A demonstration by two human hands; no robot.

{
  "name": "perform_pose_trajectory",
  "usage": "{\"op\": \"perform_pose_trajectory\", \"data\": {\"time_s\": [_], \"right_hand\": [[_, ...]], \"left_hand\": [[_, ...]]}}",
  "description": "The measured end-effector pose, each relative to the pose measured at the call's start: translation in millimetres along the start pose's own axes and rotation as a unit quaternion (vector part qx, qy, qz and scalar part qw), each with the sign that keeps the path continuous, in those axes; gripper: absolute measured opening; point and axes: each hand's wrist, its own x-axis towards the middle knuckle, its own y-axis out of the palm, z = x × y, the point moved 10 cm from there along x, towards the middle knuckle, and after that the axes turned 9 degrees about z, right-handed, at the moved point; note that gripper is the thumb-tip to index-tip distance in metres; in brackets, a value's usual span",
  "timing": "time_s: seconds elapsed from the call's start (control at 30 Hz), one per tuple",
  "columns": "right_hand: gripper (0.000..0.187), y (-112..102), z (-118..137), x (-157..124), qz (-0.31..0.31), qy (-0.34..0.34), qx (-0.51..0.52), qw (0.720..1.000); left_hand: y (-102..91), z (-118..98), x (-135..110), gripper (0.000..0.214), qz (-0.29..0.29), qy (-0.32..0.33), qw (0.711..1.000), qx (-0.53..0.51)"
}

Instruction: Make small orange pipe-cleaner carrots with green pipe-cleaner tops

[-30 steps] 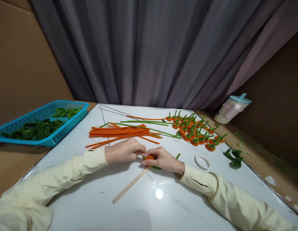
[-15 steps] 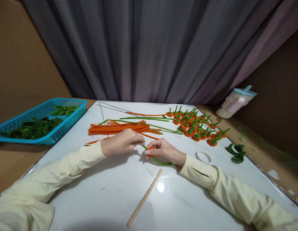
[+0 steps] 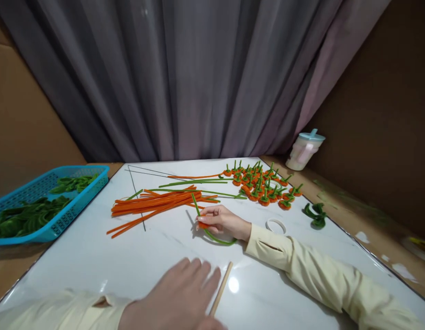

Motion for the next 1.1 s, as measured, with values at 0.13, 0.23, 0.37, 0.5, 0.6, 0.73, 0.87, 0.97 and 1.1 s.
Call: {"op": "perform_pose_trajectory", "data": {"time_s": [0.13,0.23,0.37,0.5,0.6,0.73,0.87,0.97,1.1], "right_hand": [[0.019,7,8,-2,0.044,-0.019,0.036,0.998],[0.014,9,9,-2,0.059,-0.015,0.049,0.997],[0.011,-5,5,-1,0.015,-0.015,0.084,0.996],[0.015,-18,5,-2,-0.022,-0.037,0.119,0.992],[0.017,-22,6,-2,-0.029,-0.043,0.125,0.991],[0.015,-17,8,-3,-0.017,-0.04,0.1,0.994],[0.015,-11,5,-2,-0.019,-0.043,0.058,0.997],[0.025,-14,10,-6,-0.072,-0.08,-0.003,0.994],[0.025,-9,18,-13,-0.111,-0.106,-0.102,0.983]], "left_hand": [[18.5,-31,2,0.041,0.086,0.098,0.991,-0.017],[28.5,-22,2,0.044,0.138,0.088,0.986,-0.029],[40.7,14,-2,0.052,0.185,0.001,0.982,0.029],[44.8,60,-2,0.053,0.222,-0.077,0.969,0.076],[41.0,100,3,0.054,0.219,-0.147,0.961,0.088],[40.0,140,9,0.058,0.182,-0.177,0.964,0.079],[31.4,153,11,0.046,0.124,-0.175,0.976,0.029],[13.3,135,15,0.027,0.059,-0.132,0.984,-0.101],[4.7,115,17,0.036,0.009,-0.126,0.934,-0.334]]}}
